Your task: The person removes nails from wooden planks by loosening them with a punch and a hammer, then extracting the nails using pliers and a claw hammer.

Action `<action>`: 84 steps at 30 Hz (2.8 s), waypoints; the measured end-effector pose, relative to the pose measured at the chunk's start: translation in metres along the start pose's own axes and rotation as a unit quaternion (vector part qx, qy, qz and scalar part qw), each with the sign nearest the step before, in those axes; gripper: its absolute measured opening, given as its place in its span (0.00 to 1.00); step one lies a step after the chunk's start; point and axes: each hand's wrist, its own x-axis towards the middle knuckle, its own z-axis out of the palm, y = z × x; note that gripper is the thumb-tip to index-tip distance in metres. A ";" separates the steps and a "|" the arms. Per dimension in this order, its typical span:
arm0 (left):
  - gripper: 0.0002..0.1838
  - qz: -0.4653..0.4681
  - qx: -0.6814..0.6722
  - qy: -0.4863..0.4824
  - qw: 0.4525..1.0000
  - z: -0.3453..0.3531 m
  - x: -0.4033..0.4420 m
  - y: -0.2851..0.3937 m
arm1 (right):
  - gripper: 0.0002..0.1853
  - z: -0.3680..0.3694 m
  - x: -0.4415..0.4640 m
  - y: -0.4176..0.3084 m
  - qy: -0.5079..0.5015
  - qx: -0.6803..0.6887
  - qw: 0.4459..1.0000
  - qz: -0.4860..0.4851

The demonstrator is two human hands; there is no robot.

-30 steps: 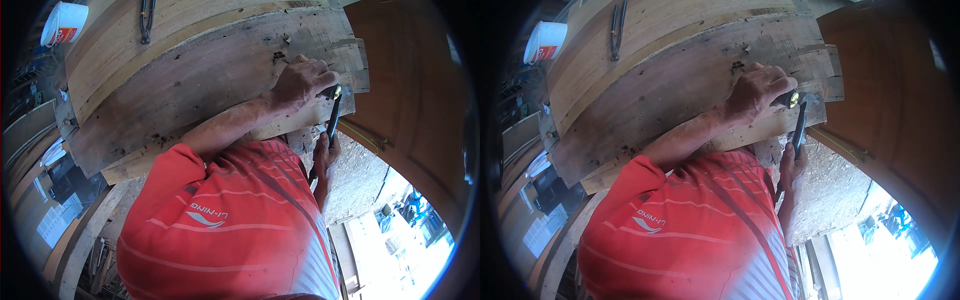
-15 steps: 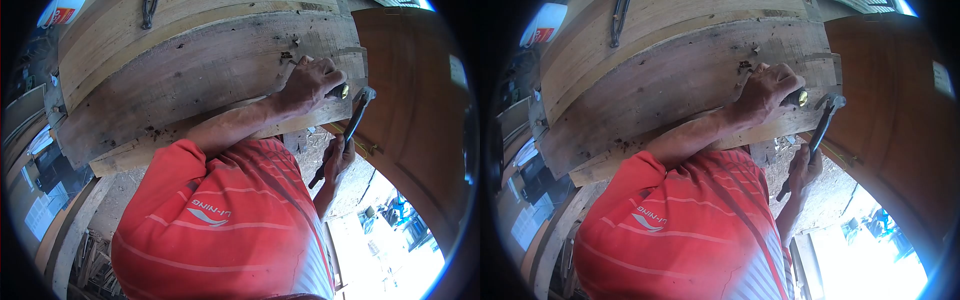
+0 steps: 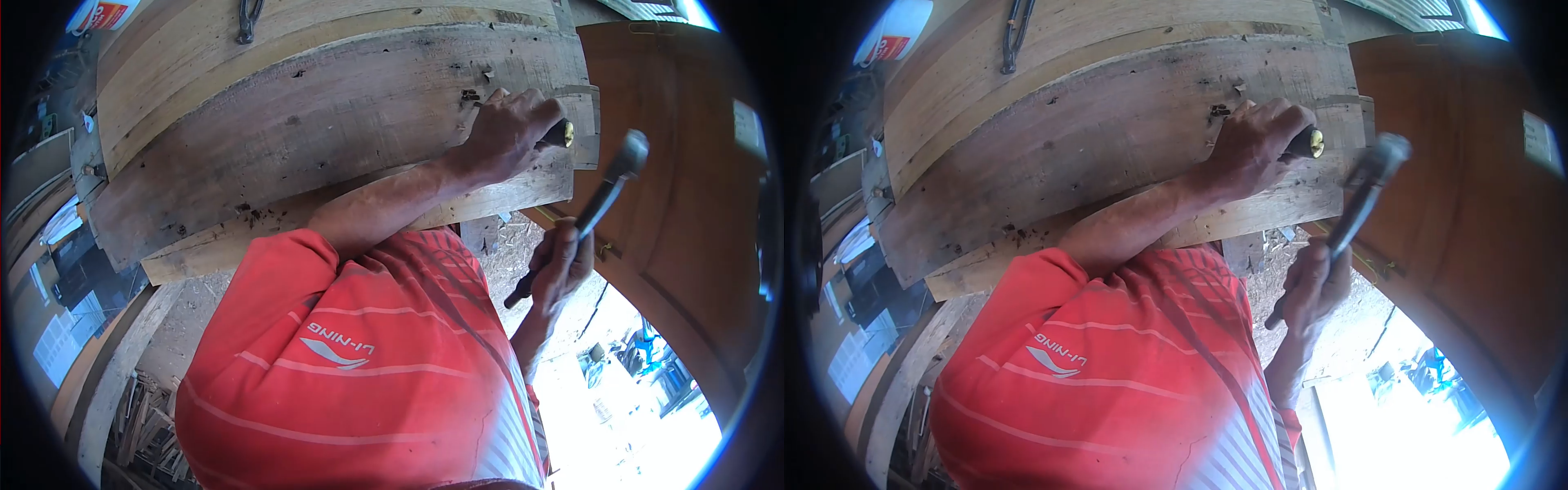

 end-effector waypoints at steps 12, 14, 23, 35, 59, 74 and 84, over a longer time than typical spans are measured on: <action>0.23 -0.009 0.030 -0.022 0.999 -0.002 0.001 0.004 | 0.20 -0.011 0.006 0.022 0.008 0.000 0.998 0.062; 0.22 -0.008 0.054 -0.025 0.998 0.001 0.000 0.000 | 0.22 -0.011 0.012 0.017 0.096 0.083 0.991 0.033; 0.19 0.029 0.118 -0.114 0.986 -0.011 -0.003 0.006 | 0.21 -0.010 -0.006 0.057 -0.074 0.015 0.983 0.167; 0.20 0.104 0.106 -0.119 0.982 -0.001 -0.016 0.012 | 0.23 -0.008 -0.020 0.090 -0.026 0.025 0.979 0.202; 0.28 0.038 -0.004 -0.056 0.998 -0.004 -0.013 -0.002 | 0.19 0.018 -0.024 0.081 0.034 0.010 0.998 -0.049; 0.25 0.048 0.058 -0.079 0.994 0.005 -0.017 -0.003 | 0.22 0.000 -0.007 0.097 -0.035 -0.116 0.990 0.072; 0.25 0.030 0.111 -0.117 0.986 0.003 -0.015 -0.006 | 0.25 0.005 -0.009 0.101 -0.041 -0.059 0.993 0.099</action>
